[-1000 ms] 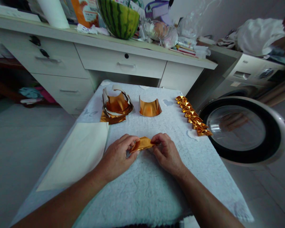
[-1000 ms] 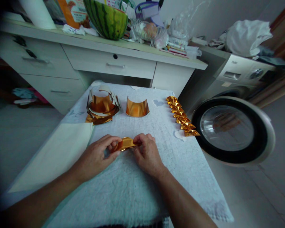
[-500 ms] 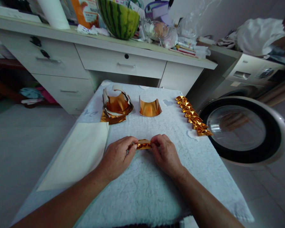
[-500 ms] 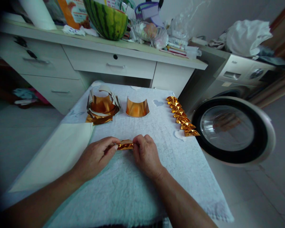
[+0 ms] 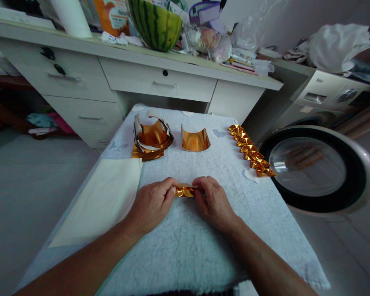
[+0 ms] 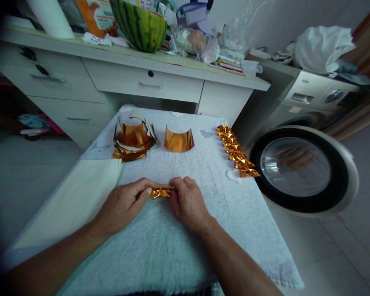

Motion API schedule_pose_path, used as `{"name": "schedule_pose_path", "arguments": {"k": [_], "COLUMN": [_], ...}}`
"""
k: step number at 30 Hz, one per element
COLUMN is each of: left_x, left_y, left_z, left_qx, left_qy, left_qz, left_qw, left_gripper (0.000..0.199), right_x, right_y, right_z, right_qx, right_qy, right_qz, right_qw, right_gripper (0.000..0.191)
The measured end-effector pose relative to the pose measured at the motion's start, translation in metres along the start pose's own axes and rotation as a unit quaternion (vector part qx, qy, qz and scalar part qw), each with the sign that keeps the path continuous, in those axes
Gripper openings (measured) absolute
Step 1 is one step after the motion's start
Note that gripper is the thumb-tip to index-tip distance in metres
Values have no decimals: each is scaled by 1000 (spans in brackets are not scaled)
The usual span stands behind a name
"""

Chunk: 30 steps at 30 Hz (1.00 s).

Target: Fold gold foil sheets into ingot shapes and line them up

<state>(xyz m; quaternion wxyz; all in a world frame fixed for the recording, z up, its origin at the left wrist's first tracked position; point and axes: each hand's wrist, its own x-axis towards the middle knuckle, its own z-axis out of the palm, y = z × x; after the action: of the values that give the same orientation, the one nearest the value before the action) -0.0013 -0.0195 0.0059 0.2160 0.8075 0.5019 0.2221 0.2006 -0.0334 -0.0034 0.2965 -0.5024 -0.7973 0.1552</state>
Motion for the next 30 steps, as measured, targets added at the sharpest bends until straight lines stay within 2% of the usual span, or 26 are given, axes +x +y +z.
{"name": "schedule_pose_path", "arguments": {"k": [9,15,24,30], "left_x": [1,-1,0,-1], "left_y": [-1,-1,-4,-3], "left_z": [3,5,8,12], "left_qx": [12,10,27,54], "left_qy": [-24,-28,-14,-23], "left_qz": [-25,-13,-27,-3], "left_qw": [999,999,999,998], "left_gripper": [25,28,27,26], "right_x": [2,1,0,-2], "right_y": [-4,-4,-6,-4], "right_z": [-1,-2,7,5], "right_qx": [0,0,-38,-36], "right_qy": [0,11,24,54], "right_qz": [24,34,-45,-37], "right_qw": [1000,999,998,997], "right_gripper": [10,11,12,15]}}
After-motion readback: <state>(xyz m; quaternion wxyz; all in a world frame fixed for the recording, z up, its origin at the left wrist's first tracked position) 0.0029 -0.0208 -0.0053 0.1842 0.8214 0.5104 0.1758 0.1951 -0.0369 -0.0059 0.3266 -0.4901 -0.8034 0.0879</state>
